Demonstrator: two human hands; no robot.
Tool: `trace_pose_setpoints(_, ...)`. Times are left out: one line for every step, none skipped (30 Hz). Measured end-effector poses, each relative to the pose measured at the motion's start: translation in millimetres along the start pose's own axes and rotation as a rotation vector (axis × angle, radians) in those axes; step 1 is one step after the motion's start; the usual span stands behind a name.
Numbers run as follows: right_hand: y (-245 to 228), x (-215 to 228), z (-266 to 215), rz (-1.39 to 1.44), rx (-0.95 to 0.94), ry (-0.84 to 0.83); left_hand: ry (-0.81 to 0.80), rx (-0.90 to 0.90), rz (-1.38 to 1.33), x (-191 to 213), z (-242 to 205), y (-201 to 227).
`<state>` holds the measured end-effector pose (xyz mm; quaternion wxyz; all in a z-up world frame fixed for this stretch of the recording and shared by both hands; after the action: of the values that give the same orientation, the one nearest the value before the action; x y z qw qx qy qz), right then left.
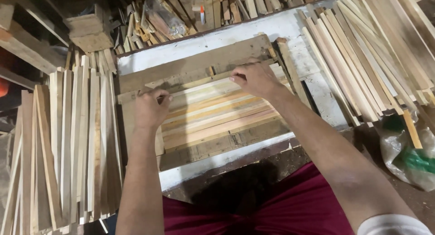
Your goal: Arranging and aligning thin wooden slats on a jig, occasionally marking them with a pen.
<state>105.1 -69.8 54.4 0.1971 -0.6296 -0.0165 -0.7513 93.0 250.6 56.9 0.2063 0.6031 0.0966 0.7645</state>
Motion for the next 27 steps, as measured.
trace_pose_setpoints(3.5,-0.4,-2.0,-0.016,-0.013,0.033,0.004,-0.014,-0.008,0.3,-1.4,6.7)
trace_pose_setpoints(7.8,-0.3,-4.1,-0.032,-0.026,0.066,0.008,-0.028,-0.015,0.4,-2.5,14.2)
trace_pose_setpoints(10.4,-4.6,-5.5,-0.037,-0.042,0.069,0.001,-0.042,-0.022,-5.5,-2.6,15.6)
trace_pose_setpoints(12.9,-5.7,-7.4,-0.004,-0.042,0.114,0.030,-0.047,0.003,-9.3,-2.5,17.2)
trace_pose_setpoints(18.4,-6.1,-11.2,0.023,-0.046,0.163,0.059,-0.057,0.024,-16.0,-1.6,21.0)
trace_pose_setpoints(26.3,-0.6,-17.7,0.012,-0.066,0.168,0.052,-0.077,0.012,-17.0,-3.7,36.7)
trace_pose_setpoints(30.6,10.7,-25.9,0.003,-0.069,0.282,0.087,-0.071,0.131,-13.6,-7.0,48.7)
trace_pose_setpoints(34.0,21.6,-34.6,-0.009,-0.070,0.395,0.123,-0.066,0.250,-9.5,-10.3,60.3)
trace_pose_setpoints(64.7,25.0,-43.4,-0.014,-0.083,0.397,0.118,-0.078,0.245,-28.0,-5.6,66.4)
trace_pose_setpoints(99.8,30.2,-54.4,-0.029,-0.184,0.428,0.122,-0.161,0.231,-45.7,-2.1,76.8)
trace_pose_setpoints(130.6,33.2,-63.1,-0.038,-0.269,0.454,0.130,-0.229,0.222,-61.1,-3.3,83.0)
trace_pose_setpoints(156.3,25.7,-82.2,-0.038,-0.268,0.451,0.128,-0.225,0.222,-70.6,-4.7,96.7)
trace_pose_setpoints(188.8,19.7,-99.6,-0.260,-0.385,0.391,0.179,-0.287,0.167,-76.5,-3.5,116.6)
trace_pose_setpoints(221.7,15.2,-117.7,-0.483,-0.502,0.328,0.229,-0.348,0.112,-82.1,-2.6,136.5)
trace_pose_setpoints(219.0,22.8,-124.7,-0.488,-0.505,0.331,0.232,-0.353,0.107,-93.4,1.5,146.9)
trace_pose_setpoints(229.5,21.2,-135.0,-0.497,-0.674,0.154,0.209,-0.358,0.103,-106.7,6.0,157.6)
trace_pose_setpoints(237.9,17.8,-151.5,-0.500,-0.840,-0.033,0.181,-0.362,0.099,-121.3,8.1,168.2)
trace_pose_setpoints(241.7,16.6,-155.0,-0.503,-0.846,-0.035,0.177,-0.366,0.093,-123.1,7.8,180.6)
trace_pose_setpoints(246.2,13.0,-159.4,-0.497,-0.878,-0.060,0.133,-0.366,0.087,-126.9,7.9,191.6)
trace_pose_setpoints(250.6,9.5,-163.9,-0.491,-0.909,-0.085,0.088,-0.366,0.080,-130.6,7.8,202.5)
trace_pose_setpoints(246.1,11.8,-163.3,-0.490,-0.912,-0.085,0.087,-0.368,0.080,-131.0,7.3,207.3)
trace_pose_setpoints(241.9,14.9,-163.5,-0.463,-0.934,-0.068,0.044,-0.366,0.098,-133.9,7.0,211.4)
trace_pose_setpoints(237.9,19.0,-160.6,-0.436,-0.954,-0.045,0.006,-0.363,0.116,-135.7,9.1,215.3)
trace_pose_setpoints(246.8,14.3,-161.8,-0.435,-0.955,-0.040,0.009,-0.366,0.118,-132.7,8.7,217.4)
trace_pose_setpoints(253.5,9.1,-162.1,-0.449,-0.952,-0.025,0.002,-0.364,0.113,-129.8,6.5,217.2)
trace_pose_setpoints(259.6,3.4,-162.1,-0.464,-0.948,-0.009,-0.005,-0.361,0.107,-126.7,4.3,216.2)
trace_pose_setpoints(247.7,10.8,-164.3,-0.461,-0.941,-0.011,-0.004,-0.355,0.111,-130.3,5.2,214.8)
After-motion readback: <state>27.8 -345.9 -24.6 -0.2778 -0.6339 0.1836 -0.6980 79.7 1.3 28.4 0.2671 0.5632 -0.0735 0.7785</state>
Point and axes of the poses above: each hand's wrist, its own z-axis towards the middle knuckle, its own x-axis out of the back of the hand, y = z × x, the point moved 7 cm from there along z, towards the middle knuckle, and after that the axes turned 1 degree about -x, right-handed, at the moved point
